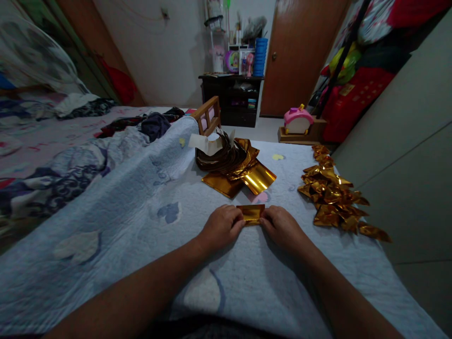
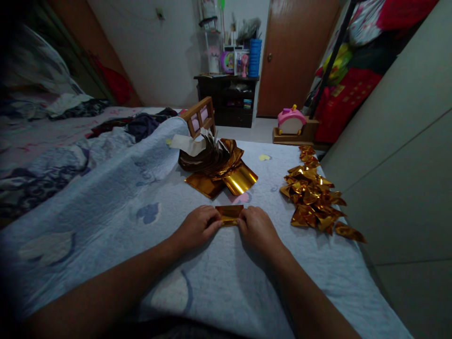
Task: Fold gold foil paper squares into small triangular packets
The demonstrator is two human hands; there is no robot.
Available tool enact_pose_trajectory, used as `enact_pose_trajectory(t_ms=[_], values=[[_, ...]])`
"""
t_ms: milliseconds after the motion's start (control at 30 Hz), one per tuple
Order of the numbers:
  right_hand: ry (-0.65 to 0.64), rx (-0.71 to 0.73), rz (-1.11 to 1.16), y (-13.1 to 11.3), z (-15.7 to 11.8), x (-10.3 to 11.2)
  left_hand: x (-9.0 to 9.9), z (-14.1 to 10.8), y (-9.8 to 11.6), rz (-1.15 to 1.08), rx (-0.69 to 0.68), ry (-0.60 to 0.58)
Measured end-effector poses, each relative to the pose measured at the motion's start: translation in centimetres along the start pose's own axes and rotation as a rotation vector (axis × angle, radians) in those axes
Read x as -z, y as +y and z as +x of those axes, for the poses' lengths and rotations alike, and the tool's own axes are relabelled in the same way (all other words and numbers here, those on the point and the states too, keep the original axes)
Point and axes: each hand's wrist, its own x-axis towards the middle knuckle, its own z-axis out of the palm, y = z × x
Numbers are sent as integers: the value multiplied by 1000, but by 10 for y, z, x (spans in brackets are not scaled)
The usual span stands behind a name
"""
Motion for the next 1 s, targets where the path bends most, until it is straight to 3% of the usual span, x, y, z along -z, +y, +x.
enact_pose_trajectory(t_ms=[433,1000], values=[[96,-58,-62,-4,-1,-2,-2,2,1,164,33,12],[94,-107,-102,-6,0,-3,-4,1,4,223,74,25]])
